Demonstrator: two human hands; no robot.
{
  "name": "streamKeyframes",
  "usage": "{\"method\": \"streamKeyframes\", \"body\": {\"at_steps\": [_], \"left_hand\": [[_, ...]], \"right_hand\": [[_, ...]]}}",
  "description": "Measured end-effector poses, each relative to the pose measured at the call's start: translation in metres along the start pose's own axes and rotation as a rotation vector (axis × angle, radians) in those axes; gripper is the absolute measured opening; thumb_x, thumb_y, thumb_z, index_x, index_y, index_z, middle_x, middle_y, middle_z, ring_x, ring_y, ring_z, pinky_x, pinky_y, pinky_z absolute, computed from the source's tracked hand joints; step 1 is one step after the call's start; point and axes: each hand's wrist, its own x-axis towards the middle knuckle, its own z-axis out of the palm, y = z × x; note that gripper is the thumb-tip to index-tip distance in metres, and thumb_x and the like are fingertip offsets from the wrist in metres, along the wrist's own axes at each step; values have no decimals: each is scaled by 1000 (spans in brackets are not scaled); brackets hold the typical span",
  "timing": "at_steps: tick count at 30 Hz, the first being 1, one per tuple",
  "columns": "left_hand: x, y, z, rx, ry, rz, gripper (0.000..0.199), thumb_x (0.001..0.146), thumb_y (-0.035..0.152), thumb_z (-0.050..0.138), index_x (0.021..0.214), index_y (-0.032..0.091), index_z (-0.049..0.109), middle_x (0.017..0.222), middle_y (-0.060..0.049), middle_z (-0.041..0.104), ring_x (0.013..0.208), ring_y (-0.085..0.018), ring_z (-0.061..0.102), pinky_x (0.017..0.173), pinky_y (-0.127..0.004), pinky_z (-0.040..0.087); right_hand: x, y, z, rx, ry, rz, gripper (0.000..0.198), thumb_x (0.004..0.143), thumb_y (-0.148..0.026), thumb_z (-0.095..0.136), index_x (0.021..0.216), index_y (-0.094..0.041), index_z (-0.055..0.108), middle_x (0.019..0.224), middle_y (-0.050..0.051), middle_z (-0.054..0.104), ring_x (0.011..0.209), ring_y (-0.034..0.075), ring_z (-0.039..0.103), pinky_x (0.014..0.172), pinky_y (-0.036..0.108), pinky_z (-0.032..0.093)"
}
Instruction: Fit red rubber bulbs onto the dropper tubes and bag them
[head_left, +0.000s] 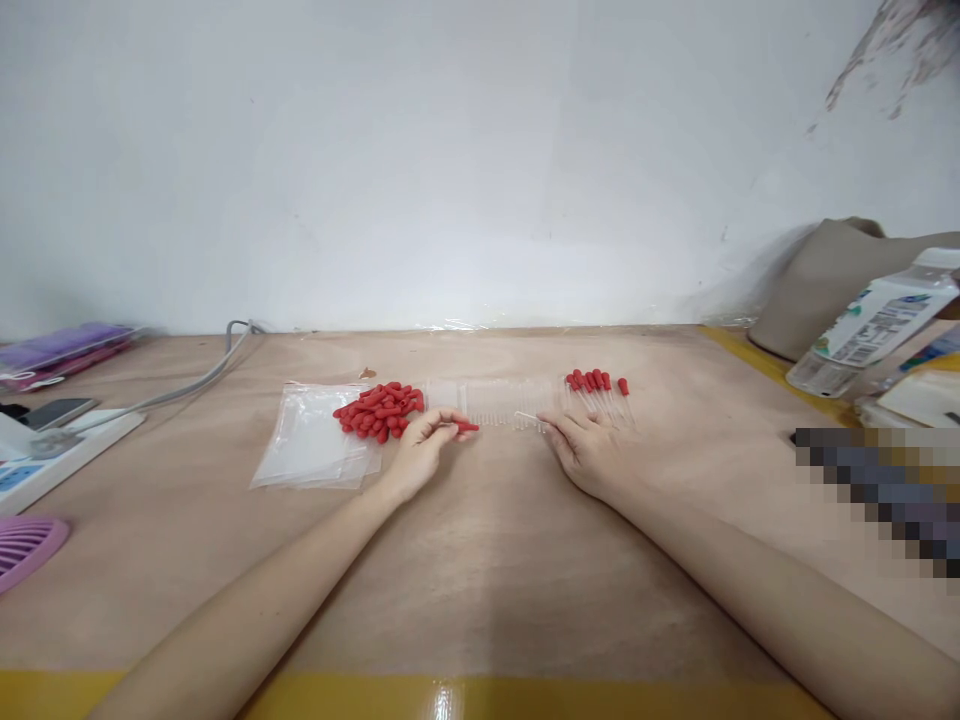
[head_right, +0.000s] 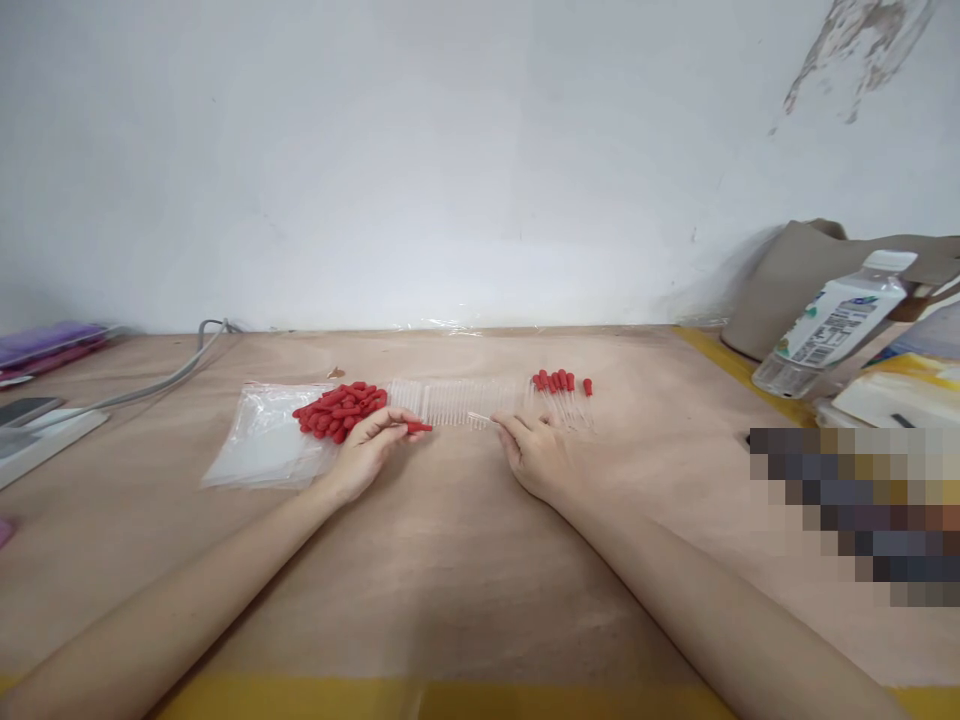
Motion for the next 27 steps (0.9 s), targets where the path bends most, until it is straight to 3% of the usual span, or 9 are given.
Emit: {"method": "streamKeyframes", "body": {"at_steps": [4,9,19,23,27], "left_hand": [[-7,-4,12,71,-11,-71,22,70,32,65,75,16,50,71,0,60,71,-15,61,69,-28,46],[-8,-7,15,63,-83,-27,25,71,31,65,74,16,45,67,2,56,67,-13,61,62,-24,45],[-11,-8,16,19,-154,-45,24,75,32,62,91,15,54,90,-5,64,89,-18,63,85,-35,47],[-12,-8,16,26,-169,-75,23,74,35,62,85,15,60,81,-4,66,79,-17,65,80,-34,50],[-13,-7,15,41,-222,-57,22,73,35,64,81,14,64,68,-2,65,66,-14,62,71,-29,51]], "right_hand": [[-1,-11,-1,92,-33,-4,29,93,-31,34,95,-22,62,86,2,68,74,13,60,77,30,33],[-1,-27,-4,198,-99,14,26,93,-28,33,93,-21,58,84,1,67,73,12,60,77,30,33],[2,-36,-5,246,-187,-15,23,93,-26,34,89,-20,56,79,1,65,68,13,57,74,30,33],[5,-34,-10,308,-215,-54,25,92,-27,35,85,-20,58,73,0,65,65,12,56,68,28,34],[7,-27,-10,391,-283,-88,25,92,-28,37,88,-21,61,80,0,67,70,12,58,69,27,35]]}}
